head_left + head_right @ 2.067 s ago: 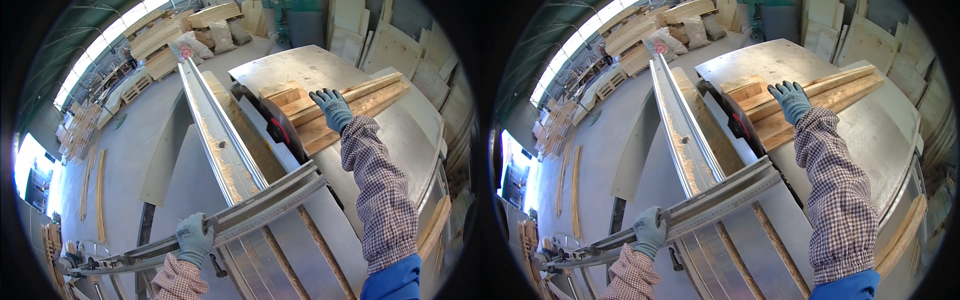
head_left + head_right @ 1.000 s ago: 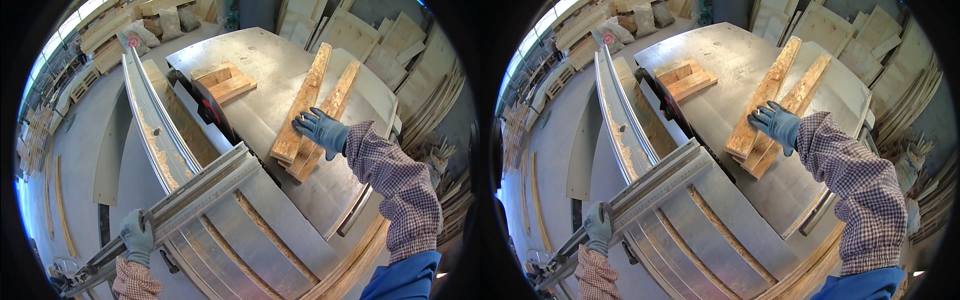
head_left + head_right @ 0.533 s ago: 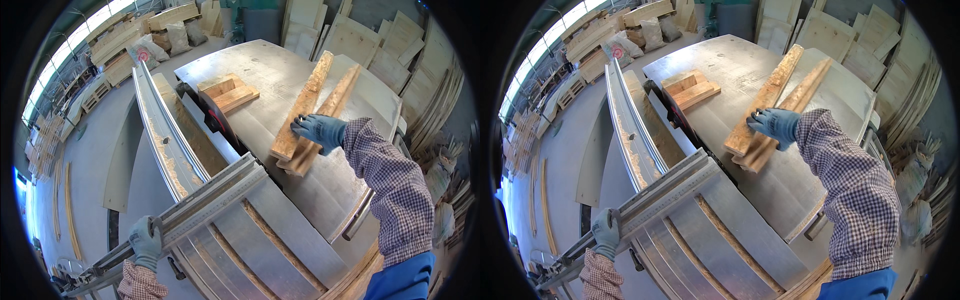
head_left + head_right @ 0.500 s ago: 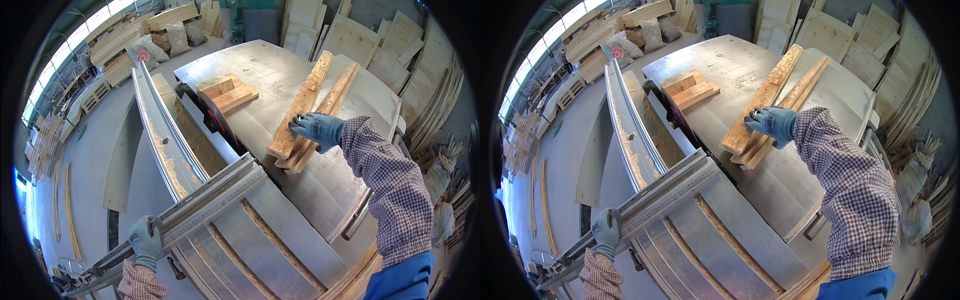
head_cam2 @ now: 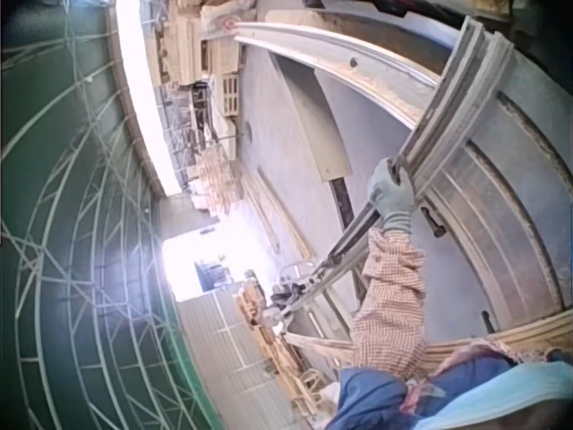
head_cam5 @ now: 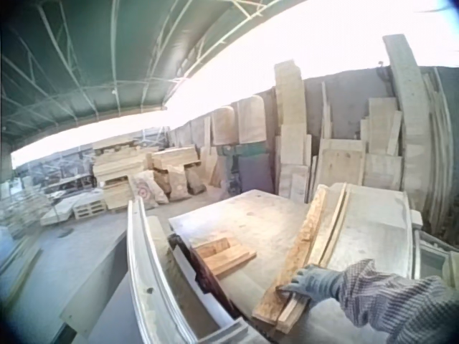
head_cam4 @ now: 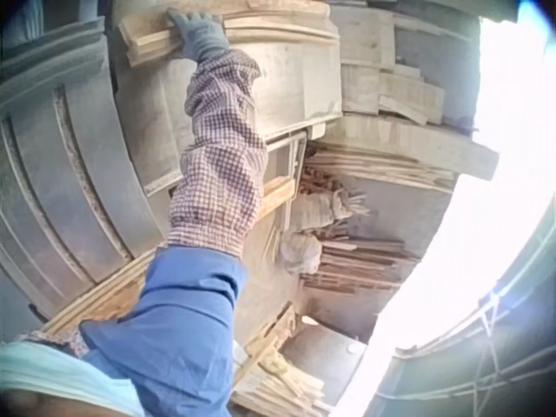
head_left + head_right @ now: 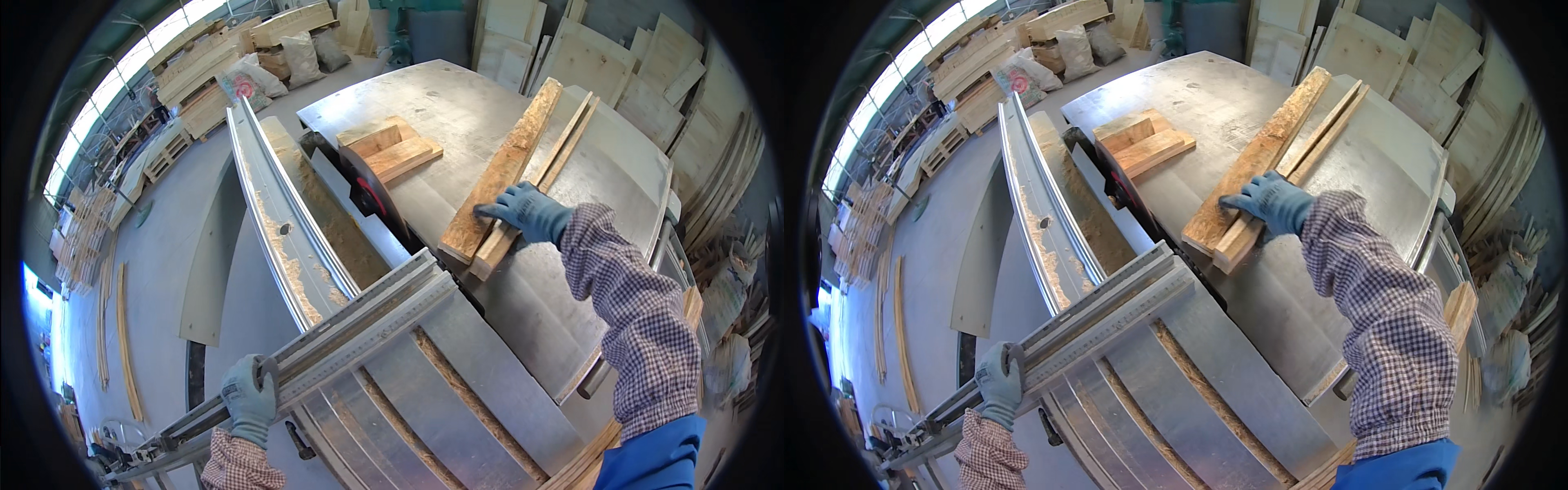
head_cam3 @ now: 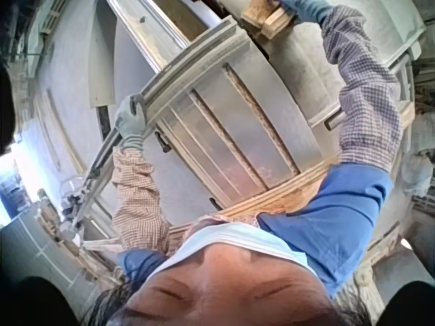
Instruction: The person uses a sliding table saw to cut multiple wooden planks into shorter pieces. They position each plank against the fence, slide the saw carriage to make the cut, and then stack the finished pieces on the table.
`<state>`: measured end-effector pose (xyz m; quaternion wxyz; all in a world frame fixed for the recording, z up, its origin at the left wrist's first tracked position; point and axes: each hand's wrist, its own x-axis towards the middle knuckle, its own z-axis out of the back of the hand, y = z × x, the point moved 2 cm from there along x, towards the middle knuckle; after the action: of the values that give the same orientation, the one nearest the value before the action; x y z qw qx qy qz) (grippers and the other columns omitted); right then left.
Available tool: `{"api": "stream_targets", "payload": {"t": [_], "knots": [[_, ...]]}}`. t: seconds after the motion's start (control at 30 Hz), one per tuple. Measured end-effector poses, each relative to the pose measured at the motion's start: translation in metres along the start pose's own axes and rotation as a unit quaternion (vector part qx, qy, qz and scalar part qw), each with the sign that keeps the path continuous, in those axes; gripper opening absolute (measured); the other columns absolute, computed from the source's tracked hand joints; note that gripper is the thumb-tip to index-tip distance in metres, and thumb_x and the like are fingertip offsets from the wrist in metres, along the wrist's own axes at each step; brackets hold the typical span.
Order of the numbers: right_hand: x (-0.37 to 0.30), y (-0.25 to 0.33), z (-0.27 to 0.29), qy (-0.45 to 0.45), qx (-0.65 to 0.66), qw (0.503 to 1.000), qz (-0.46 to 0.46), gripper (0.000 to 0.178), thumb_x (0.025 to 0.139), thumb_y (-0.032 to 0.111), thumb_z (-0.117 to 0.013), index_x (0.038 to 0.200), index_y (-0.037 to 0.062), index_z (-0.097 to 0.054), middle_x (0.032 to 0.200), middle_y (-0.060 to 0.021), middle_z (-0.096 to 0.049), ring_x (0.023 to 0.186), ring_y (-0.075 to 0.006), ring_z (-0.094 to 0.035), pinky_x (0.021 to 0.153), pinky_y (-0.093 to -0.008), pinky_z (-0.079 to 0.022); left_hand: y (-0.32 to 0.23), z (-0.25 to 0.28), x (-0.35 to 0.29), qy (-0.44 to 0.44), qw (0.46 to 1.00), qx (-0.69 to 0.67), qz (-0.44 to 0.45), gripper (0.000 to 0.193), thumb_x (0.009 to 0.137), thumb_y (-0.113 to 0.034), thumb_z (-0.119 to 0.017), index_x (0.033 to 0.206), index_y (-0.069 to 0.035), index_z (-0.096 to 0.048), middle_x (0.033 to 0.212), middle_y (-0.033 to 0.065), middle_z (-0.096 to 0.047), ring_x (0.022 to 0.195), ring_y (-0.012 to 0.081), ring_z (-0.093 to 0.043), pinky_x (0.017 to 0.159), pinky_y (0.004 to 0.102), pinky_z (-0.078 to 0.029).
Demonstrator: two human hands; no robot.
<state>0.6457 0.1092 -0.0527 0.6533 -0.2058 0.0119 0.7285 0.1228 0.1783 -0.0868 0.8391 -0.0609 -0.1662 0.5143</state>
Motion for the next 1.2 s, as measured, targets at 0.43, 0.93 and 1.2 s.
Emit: {"api": "stream_targets", "payload": {"t": [0.43, 0.93, 1.2], "knots": [[0.113, -0.02, -0.004, 0.177, -0.068, 0.978, -0.084, 0.091, 0.076, 0.03, -0.077, 0.149, 0.0286, -0.022, 0.154, -0.0052, -0.027, 0.138, -0.0258, -0.034, 0.114, -0.0468, -0.024, 0.0, 0.001, 0.004, 0.018, 1.0, 0.013, -0.002, 0.025, 0.073, -0.015, -0.063, 0.096, -0.008, -0.062, 0.089, 0.0134, -0.06, 0.087, 0.0334, -0.057, 0.081, 0.0441, -0.042], [0.115, -0.009, -0.007, 0.039, -0.179, 0.982, 0.043, 0.045, 0.084, 0.025, -0.063, 0.126, 0.0139, -0.051, 0.121, -0.0047, -0.057, 0.121, -0.0241, -0.048, 0.105, -0.0391, -0.034, 0.004, 0.006, 0.003, 0.027, 1.0, 0.006, 0.013, 0.025, 0.074, -0.018, -0.064, 0.097, -0.007, -0.062, 0.088, 0.0145, -0.062, 0.087, 0.0339, -0.059, 0.08, 0.0438, -0.044], [0.026, -0.005, 0.028, 0.031, -0.057, 0.997, 0.037, 0.107, 0.036, 0.039, -0.089, 0.13, 0.0108, -0.046, 0.123, -0.0106, -0.05, 0.118, -0.0277, -0.046, 0.104, -0.0367, -0.034, 0.002, 0.004, 0.004, 0.027, 0.999, 0.005, 0.018, 0.026, 0.074, -0.018, -0.065, 0.098, -0.008, -0.061, 0.089, 0.0134, -0.062, 0.087, 0.0334, -0.058, 0.081, 0.0434, -0.044]]}}
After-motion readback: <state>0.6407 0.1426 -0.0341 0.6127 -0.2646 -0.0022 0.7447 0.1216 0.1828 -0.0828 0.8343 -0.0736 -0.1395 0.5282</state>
